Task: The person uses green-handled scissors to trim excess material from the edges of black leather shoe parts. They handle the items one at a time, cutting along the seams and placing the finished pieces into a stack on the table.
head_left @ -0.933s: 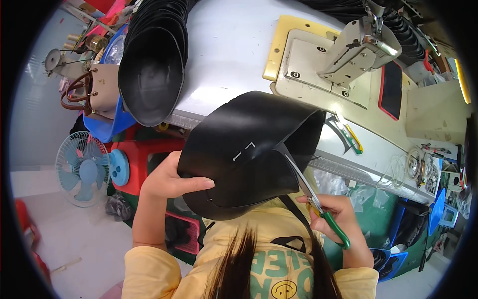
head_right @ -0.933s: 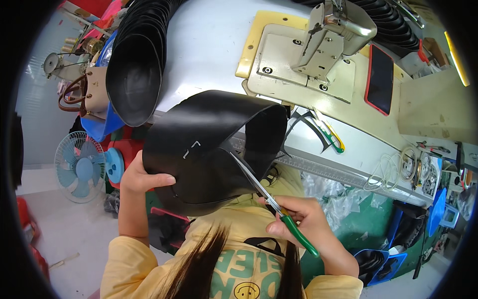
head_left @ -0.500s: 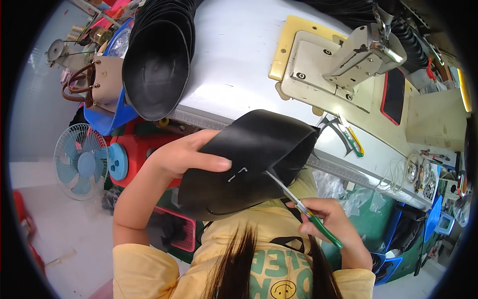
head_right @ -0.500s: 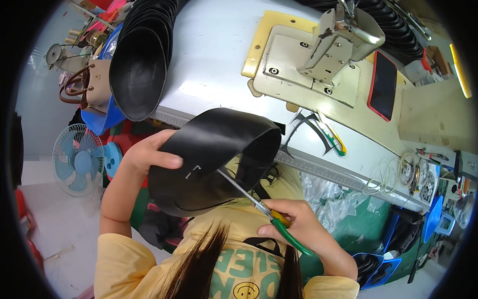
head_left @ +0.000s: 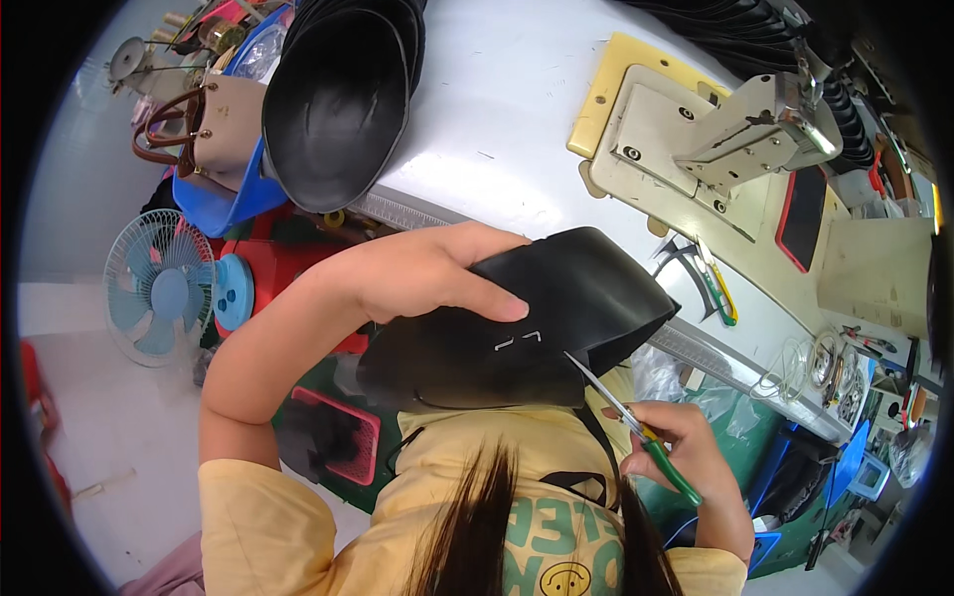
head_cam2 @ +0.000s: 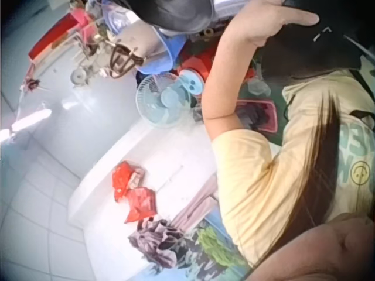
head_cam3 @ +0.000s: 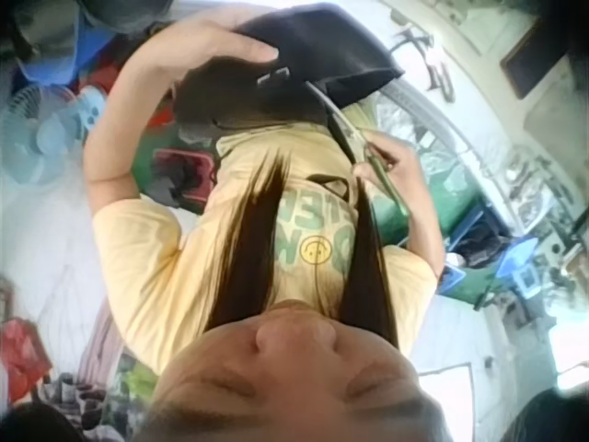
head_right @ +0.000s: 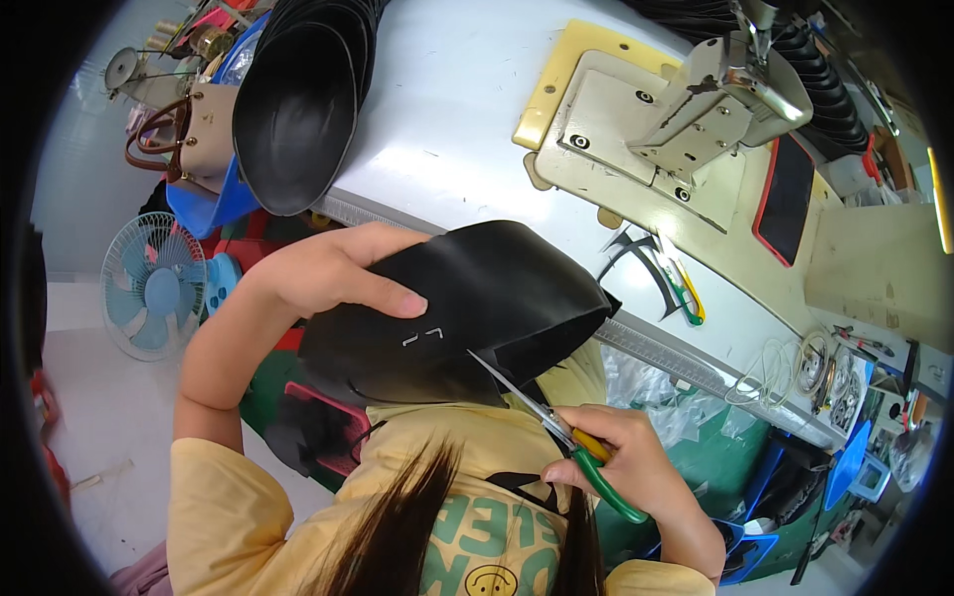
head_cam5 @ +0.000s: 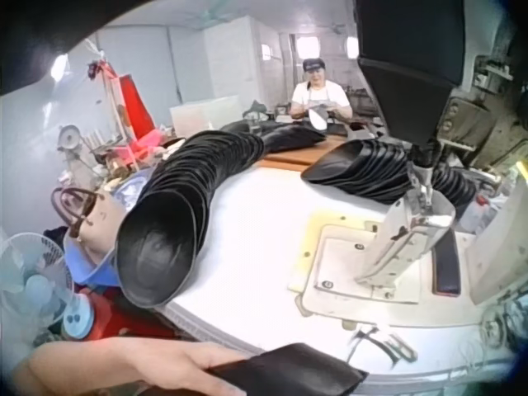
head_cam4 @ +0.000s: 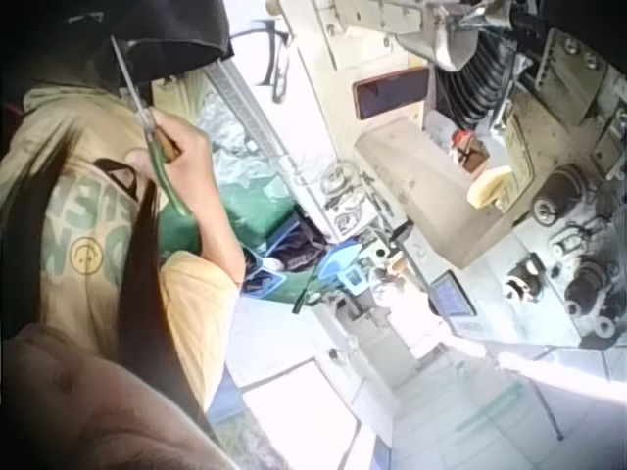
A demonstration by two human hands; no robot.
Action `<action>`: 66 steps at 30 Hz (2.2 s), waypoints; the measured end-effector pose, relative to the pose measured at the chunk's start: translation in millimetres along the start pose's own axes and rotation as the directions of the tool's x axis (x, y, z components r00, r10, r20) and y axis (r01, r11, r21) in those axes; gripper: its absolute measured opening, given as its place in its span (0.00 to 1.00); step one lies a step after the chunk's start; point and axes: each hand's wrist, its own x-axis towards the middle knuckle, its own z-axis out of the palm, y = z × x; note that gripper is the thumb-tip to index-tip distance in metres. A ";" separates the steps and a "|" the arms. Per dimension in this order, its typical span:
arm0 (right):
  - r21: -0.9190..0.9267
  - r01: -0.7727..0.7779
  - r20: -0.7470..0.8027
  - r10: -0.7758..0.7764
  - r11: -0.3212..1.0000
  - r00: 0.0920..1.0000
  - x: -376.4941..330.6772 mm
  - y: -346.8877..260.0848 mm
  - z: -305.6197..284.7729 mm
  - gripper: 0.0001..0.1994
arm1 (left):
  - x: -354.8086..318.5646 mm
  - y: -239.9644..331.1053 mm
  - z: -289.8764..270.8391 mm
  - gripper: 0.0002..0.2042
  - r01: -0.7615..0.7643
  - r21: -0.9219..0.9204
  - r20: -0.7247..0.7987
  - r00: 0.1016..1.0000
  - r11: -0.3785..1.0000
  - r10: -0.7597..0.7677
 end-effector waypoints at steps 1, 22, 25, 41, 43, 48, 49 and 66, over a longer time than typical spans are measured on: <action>0.004 -0.015 0.000 0.015 1.000 1.000 0.0 0.7 0.1 0.30 | 1.8 0.3 -1.4 0.21 0.006 0.020 0.025 1.000 1.000 -0.006; -0.281 0.105 0.207 -0.047 0.954 0.977 -4.8 1.7 2.9 0.24 | 33.7 -51.3 -2.1 0.19 0.221 0.041 0.470 0.857 0.975 -0.213; -0.300 0.100 0.255 -0.021 0.949 0.967 -8.8 6.2 3.2 0.23 | 36.9 -61.1 3.0 0.18 0.305 0.032 0.486 0.827 0.952 -0.281; -0.086 -0.065 0.304 0.088 0.994 0.949 -12.5 27.9 0.4 0.20 | -10.5 -59.0 48.0 0.23 -0.128 0.984 0.059 0.891 0.123 0.451; -0.096 -0.070 0.331 0.098 0.993 0.939 -10.5 28.8 1.1 0.20 | -21.6 -68.4 53.6 0.22 -0.043 0.988 -0.003 0.955 0.148 0.298; -0.130 -0.037 0.358 0.082 0.991 0.930 -8.1 24.7 6.6 0.20 | -8.3 -83.5 36.5 0.21 -0.104 0.778 0.010 0.988 0.620 0.154; -0.155 -0.036 0.369 0.092 0.987 0.925 -8.1 23.8 5.2 0.20 | -3.7 -87.7 33.3 0.21 -0.121 0.743 0.037 0.989 0.658 0.141; 0.024 -0.323 0.419 0.284 0.946 0.862 -16.6 33.3 5.3 0.21 | -13.4 -104.6 46.0 0.46 -0.410 0.875 0.296 0.874 0.257 0.386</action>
